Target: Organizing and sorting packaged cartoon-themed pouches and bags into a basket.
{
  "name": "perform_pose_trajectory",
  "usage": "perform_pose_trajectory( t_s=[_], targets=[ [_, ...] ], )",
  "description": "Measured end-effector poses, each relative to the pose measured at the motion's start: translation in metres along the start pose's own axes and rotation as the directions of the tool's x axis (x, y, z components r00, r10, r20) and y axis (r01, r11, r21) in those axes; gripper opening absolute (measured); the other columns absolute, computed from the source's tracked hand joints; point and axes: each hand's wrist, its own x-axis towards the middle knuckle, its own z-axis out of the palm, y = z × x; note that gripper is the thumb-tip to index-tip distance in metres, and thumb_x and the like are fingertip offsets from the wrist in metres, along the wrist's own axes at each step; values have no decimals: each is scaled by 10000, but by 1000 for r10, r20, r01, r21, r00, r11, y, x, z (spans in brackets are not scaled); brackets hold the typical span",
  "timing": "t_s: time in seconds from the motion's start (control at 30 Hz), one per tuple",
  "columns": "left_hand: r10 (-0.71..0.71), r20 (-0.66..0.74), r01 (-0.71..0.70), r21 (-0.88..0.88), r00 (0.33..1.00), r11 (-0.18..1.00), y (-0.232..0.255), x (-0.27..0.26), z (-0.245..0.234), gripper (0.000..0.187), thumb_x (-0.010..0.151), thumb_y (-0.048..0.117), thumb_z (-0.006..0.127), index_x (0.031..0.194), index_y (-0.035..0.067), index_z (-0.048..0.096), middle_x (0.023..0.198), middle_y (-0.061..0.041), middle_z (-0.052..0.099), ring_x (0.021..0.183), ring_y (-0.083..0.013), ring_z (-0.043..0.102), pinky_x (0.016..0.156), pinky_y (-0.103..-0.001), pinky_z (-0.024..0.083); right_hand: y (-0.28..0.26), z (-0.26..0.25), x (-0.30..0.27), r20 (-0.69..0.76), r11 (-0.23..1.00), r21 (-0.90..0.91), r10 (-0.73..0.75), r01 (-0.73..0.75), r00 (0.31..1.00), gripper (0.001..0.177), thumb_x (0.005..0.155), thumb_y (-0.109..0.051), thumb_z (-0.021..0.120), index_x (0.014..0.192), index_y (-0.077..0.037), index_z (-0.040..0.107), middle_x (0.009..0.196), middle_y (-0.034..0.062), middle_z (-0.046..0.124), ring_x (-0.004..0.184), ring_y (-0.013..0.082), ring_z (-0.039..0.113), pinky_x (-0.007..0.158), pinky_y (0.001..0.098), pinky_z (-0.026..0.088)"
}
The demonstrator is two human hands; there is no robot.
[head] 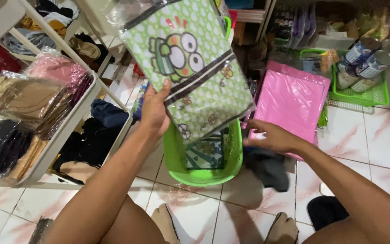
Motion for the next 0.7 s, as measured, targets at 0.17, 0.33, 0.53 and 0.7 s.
perform_pose_trajectory(
  t_s=[0.17,0.33,0.53,0.7],
  targets=[
    [-93,32,92,43,995,995,-34,0,-1,149,1028,151,641,1155,75,627,1069,-58,734,895,-187,711,774,-390,616,-6,13,21,-226,633,774,269,5,936,594,949,-273,678,1459,-114,419,1237,69,622,1105,206,600,927,379,553],
    [-197,89,176,201,976,964,-22,3,14,167,1033,150,703,1141,36,648,1073,-80,738,922,-211,697,818,-388,622,10,-34,18,-529,543,786,342,295,777,480,980,-76,703,1406,-50,483,1122,82,624,877,167,579,779,360,566],
    [-63,-174,69,32,983,997,16,19,8,219,927,209,653,1139,151,643,1046,-32,736,956,-222,737,799,-380,652,39,-87,5,-831,768,376,33,518,555,524,984,131,627,1458,-61,514,1256,49,663,1073,132,652,937,273,545],
    [-89,-147,138,368,985,920,-14,19,-12,254,952,159,724,1168,26,725,1005,-67,761,885,-184,737,738,-353,638,64,-107,-3,-869,791,301,-3,533,495,468,1010,110,628,1420,-69,491,1217,27,642,1076,107,626,953,261,533]
  ],
)
